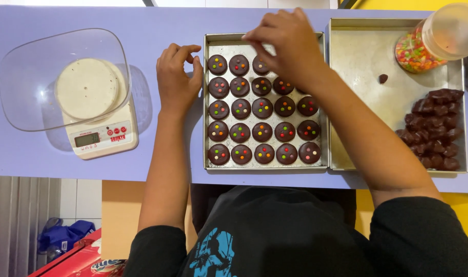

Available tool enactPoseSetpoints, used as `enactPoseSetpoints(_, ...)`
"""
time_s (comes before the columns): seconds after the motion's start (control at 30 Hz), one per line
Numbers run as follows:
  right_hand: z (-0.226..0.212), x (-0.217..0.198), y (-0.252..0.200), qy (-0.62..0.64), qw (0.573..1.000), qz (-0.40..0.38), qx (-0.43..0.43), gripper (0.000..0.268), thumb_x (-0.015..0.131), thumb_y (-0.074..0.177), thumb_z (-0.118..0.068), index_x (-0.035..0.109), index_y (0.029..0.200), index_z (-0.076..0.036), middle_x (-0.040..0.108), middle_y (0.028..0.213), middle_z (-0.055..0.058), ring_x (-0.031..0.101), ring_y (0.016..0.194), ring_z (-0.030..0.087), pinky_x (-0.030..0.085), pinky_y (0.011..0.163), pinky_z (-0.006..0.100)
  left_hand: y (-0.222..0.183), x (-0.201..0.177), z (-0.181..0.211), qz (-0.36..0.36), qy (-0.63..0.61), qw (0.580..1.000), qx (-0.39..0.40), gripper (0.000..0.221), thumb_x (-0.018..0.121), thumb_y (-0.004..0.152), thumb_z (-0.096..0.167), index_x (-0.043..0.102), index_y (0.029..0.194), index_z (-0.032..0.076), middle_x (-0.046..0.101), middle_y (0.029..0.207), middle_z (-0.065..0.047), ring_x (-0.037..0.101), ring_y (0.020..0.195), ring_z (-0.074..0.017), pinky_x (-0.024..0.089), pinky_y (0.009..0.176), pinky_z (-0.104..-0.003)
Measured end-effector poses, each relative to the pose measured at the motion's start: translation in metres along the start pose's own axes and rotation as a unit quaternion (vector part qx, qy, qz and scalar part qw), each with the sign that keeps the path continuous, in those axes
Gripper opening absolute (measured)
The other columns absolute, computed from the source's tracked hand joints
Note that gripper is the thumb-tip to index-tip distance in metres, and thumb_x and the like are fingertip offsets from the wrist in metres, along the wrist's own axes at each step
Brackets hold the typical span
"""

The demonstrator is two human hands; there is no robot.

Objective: Rolling chocolate dough into balls and decorating them with colorful candies on a baking tray.

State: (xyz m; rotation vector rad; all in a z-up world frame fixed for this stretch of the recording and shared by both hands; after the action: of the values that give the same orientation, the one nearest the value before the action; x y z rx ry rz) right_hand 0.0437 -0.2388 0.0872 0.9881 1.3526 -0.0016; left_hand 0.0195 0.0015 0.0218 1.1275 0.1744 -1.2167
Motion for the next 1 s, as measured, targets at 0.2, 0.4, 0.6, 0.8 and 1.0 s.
enactPoseSetpoints(0.2,0.022,-0.077,-0.058,0.011,0.991,-0.042,0.128,0.003,0.08,0.113,-0.01,0.081,0.114,-0.012,0.065,0.097,0.001,0.054,0.083,0.024,0.034,0.084,0.042,0.001,-0.001,0.019,-0.031,-0.019,0.999,0.021,0.017,0.067,0.098,0.011,0.072,0.114,0.015,0.055,0.09,0.0,0.055,0.086,-0.0213,0.04,0.08,-0.039)
enactPoseSetpoints(0.4,0.031,-0.073,-0.121,0.008,0.967,-0.117,0.227,0.008,0.075,0.107,-0.021,0.081,0.112,-0.02,0.065,0.089,-0.001,0.055,0.079,0.023,0.035,0.082,0.043,0.0,0.011,0.041,-0.133,-0.004,0.988,0.073,0.007,0.073,0.097,0.014,0.074,0.104,0.016,0.062,0.094,0.003,0.054,0.085,-0.0251,0.037,0.079,-0.043)
enactPoseSetpoints(0.6,0.036,-0.059,-0.141,0.017,0.97,-0.074,0.232,0.011,0.08,0.099,-0.014,0.079,0.11,-0.013,0.071,0.092,0.003,0.063,0.085,0.028,0.045,0.084,0.041,-0.001,0.019,0.063,-0.173,0.033,0.98,0.095,0.008,0.076,0.094,0.017,0.077,0.102,0.017,0.066,0.088,0.0,0.061,0.085,-0.0232,0.042,0.08,-0.037)
enactPoseSetpoints(0.8,0.031,-0.036,-0.143,-0.043,0.979,-0.095,0.177,0.021,0.067,0.1,-0.009,0.074,0.117,-0.019,0.058,0.11,0.005,0.054,0.096,0.032,0.044,0.083,0.044,-0.005,0.029,0.062,-0.164,0.086,0.974,0.128,0.018,0.071,0.089,0.005,0.076,0.102,0.016,0.065,0.087,0.001,0.061,0.083,-0.0208,0.041,0.076,-0.034)
enactPoseSetpoints(1.0,0.033,-0.018,-0.138,-0.067,0.967,-0.175,0.171,0.065,0.061,0.075,0.007,0.069,0.133,-0.02,0.049,0.131,0.013,0.045,0.104,0.04,0.041,0.082,0.051,-0.008,0.034,0.059,-0.167,0.067,0.975,0.133,0.025,0.053,0.078,-0.008,0.059,0.097,0.008,0.06,0.091,-0.005,0.051,0.083,-0.0301,0.034,0.069,-0.042)
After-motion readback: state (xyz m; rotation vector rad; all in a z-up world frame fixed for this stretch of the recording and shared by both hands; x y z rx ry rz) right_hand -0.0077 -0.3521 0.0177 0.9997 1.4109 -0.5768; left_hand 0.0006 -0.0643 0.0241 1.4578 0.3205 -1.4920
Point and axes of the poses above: each hand's wrist, its own y-axis towards the middle knuckle, its own x-axis out of the palm, z = x × y, the point moved 5 cm from there along y, towards the middle knuckle
